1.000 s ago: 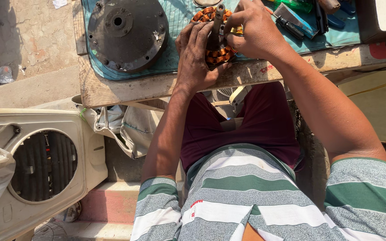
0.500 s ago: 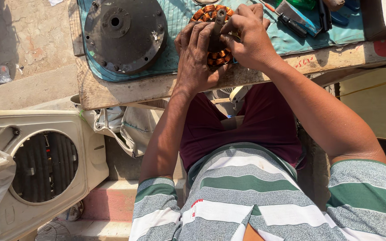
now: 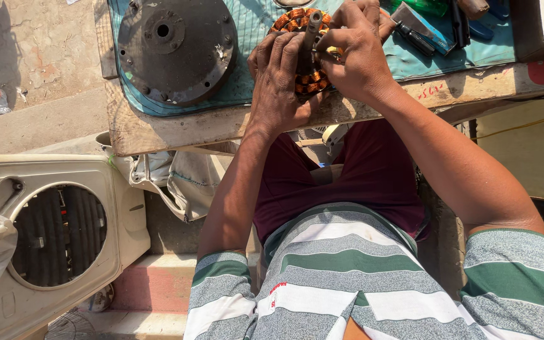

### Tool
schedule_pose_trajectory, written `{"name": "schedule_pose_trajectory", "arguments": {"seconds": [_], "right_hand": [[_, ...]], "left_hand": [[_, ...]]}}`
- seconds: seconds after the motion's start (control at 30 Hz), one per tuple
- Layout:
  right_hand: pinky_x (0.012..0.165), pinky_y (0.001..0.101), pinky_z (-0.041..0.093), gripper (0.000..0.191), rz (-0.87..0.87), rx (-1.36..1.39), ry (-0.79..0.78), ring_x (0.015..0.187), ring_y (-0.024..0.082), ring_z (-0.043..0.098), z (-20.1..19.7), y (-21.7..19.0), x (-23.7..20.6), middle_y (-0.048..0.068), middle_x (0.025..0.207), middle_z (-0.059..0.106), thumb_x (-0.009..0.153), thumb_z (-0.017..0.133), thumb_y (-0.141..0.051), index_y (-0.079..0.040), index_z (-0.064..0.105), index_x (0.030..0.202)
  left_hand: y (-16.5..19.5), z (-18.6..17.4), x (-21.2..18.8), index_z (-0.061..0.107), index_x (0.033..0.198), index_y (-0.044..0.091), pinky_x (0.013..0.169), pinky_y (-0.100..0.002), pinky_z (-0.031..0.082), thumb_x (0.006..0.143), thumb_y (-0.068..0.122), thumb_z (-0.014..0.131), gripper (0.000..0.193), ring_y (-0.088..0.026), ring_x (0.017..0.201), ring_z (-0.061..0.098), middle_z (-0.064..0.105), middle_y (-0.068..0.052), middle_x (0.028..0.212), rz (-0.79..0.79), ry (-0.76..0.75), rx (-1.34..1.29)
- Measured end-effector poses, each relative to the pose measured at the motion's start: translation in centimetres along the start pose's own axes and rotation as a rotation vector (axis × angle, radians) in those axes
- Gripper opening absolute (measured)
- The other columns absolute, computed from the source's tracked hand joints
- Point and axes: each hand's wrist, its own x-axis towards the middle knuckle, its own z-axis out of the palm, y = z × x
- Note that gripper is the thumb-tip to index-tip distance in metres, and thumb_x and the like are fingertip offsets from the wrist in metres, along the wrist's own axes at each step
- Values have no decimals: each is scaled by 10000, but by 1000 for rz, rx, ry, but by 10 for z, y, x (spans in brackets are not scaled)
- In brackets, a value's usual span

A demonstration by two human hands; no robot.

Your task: The person works at a bench reassembling an electric fan motor. They fit the copper-wound stator onto the shaft assembly, press the rotor and end bells together by hand, brush dust off the metal housing parts, and fit small bearing components into the housing.

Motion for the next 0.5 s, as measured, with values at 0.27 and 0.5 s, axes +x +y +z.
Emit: {"name": "schedule_pose_trajectory", "arguments": {"seconds": [0.27,0.5], "right_hand": [[1072,431,337,109,30,15,22,1219,237,463,8,0,2,-22,1072,573,862,869,-148,-124,792,935],[1106,502,273,200,-1,-96,-111,1228,290,459,-21,-3,0,100,1215,508,868,834,-207,-102,770,1025]], "left_hand": [[5,-1,3,382,1494,112,1238,-540,238,597,300,897,1051,-356,1466,345,467,-103,1463,-33,-19,11],[3,-3,2,399,1487,129,1247,-531,238,583,349,911,1063,-345,1445,366,489,-98,1442,-28,6,-28]]}}
